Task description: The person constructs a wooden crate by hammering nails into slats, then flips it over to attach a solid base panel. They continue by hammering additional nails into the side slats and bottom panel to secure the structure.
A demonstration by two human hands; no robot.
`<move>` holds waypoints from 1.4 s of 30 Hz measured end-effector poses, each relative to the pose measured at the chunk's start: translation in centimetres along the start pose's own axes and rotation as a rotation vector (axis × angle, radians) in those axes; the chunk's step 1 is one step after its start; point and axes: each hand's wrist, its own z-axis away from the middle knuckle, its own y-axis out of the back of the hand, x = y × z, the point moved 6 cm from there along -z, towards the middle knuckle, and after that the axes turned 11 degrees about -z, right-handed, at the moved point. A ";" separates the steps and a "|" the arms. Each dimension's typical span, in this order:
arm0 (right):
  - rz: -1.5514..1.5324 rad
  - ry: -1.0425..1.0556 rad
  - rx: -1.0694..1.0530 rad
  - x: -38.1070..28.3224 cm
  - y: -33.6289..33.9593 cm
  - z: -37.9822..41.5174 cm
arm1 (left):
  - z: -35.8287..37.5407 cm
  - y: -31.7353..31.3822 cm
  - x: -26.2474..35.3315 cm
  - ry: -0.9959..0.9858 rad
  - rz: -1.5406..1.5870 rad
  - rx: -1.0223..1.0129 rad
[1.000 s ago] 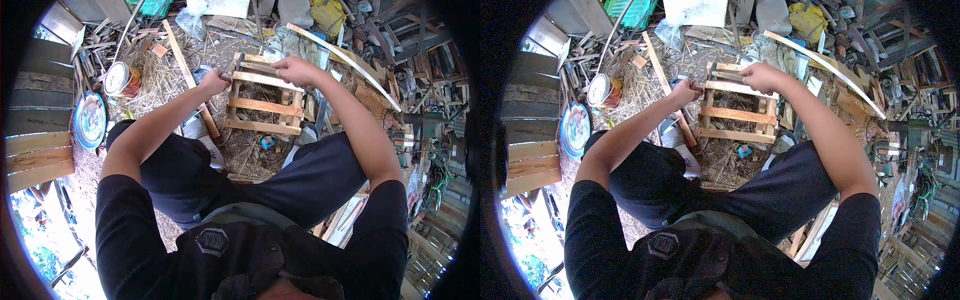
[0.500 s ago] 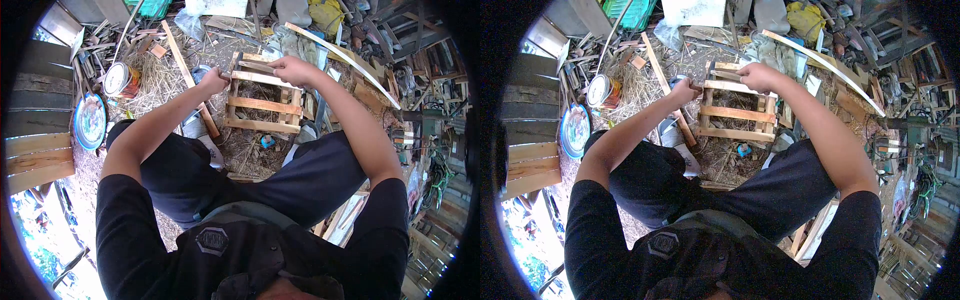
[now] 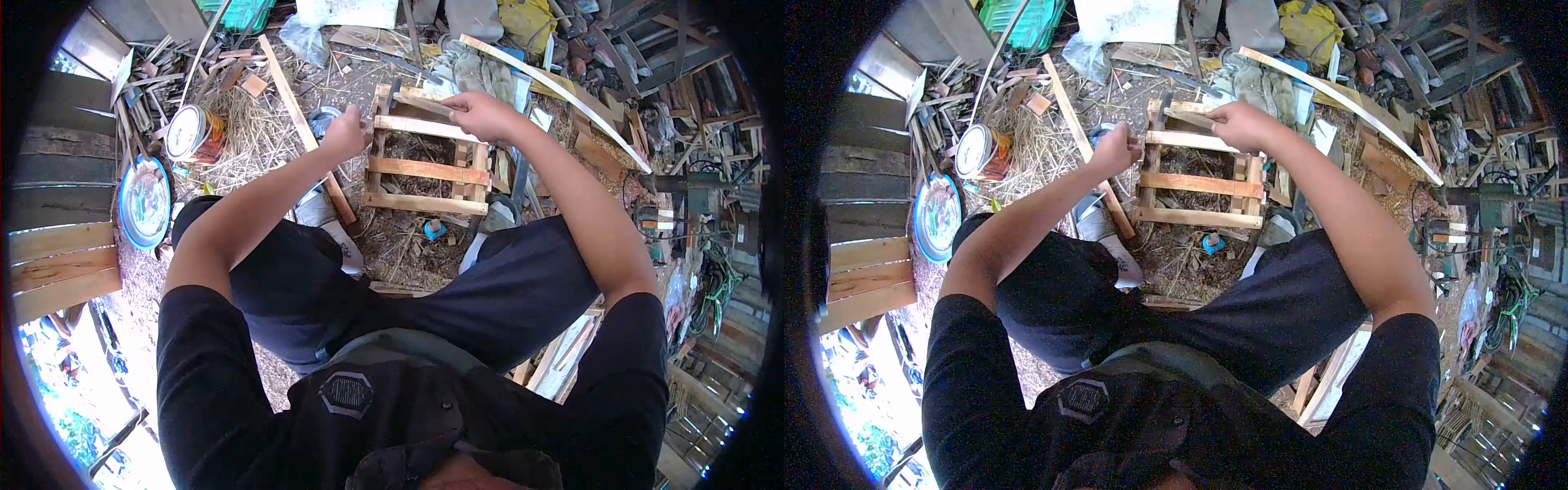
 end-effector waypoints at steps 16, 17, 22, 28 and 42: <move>0.094 -0.159 0.181 6.3 5.4 6.0 | -4.1 1.4 4.6 -0.083 0.321 0.264; 0.108 -0.110 0.213 6.8 5.6 6.5 | -5.9 0.0 3.1 -0.068 0.446 0.322; 0.082 -0.127 0.283 10.4 6.4 8.5 | -8.8 -0.8 2.8 0.088 0.645 0.234; 0.293 0.030 0.486 13.5 8.0 11.2 | -7.7 -2.8 7.5 0.107 0.765 -0.020; 0.263 -0.045 0.431 15.1 6.7 14.8 | -6.1 -2.6 7.8 -0.131 0.287 0.098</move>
